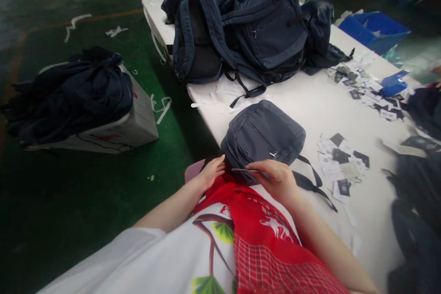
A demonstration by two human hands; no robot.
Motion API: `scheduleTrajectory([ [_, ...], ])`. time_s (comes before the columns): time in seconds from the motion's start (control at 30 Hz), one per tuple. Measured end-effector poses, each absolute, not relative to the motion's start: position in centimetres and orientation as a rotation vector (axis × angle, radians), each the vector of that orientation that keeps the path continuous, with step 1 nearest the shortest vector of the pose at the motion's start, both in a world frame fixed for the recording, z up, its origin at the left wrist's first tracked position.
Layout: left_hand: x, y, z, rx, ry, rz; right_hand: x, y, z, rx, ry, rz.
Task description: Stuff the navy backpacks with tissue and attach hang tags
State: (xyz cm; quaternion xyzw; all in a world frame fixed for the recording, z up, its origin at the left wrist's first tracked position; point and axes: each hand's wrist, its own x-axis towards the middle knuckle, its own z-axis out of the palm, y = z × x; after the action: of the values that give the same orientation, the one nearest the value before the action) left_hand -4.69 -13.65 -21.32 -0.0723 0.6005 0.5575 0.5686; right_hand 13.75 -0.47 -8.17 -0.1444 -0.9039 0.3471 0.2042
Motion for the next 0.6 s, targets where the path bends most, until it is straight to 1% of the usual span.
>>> scheduleTrajectory([
  [0.1,-4.8,-12.2,-21.8,-0.293,1.343,1.275,13.9,-2.2,-6.7,-0.225,-2.521,0.954],
  [0.2,-5.2,-10.8,-22.3,-0.346,1.305,1.275,13.5,-3.9,-7.1,-0.131,-2.587,0.985],
  [0.27,-5.5,-10.3,-22.6,-0.386,1.264,1.253,13.1,-4.4,-8.2,-0.162,-2.649,1.157],
  [0.37,-6.0,-10.1,-22.7,-0.471,1.232,1.188,13.1,-3.1,-10.3,-0.283,-2.595,1.568],
  [0.4,-6.1,-10.1,-22.7,-0.491,1.227,1.171,13.4,-2.1,-11.2,-0.396,-2.549,1.640],
  [0.43,-6.3,-10.1,-22.6,-0.501,1.222,1.159,14.0,-0.8,-12.1,-0.601,-2.495,1.657],
  [0.53,-6.5,-9.9,-22.2,-0.486,1.208,1.159,16.5,3.1,-15.0,-1.457,-2.213,1.472],
  [0.6,-6.4,-9.7,-22.1,-0.485,1.187,1.181,18.3,4.8,-16.8,-1.840,-1.966,1.370],
])
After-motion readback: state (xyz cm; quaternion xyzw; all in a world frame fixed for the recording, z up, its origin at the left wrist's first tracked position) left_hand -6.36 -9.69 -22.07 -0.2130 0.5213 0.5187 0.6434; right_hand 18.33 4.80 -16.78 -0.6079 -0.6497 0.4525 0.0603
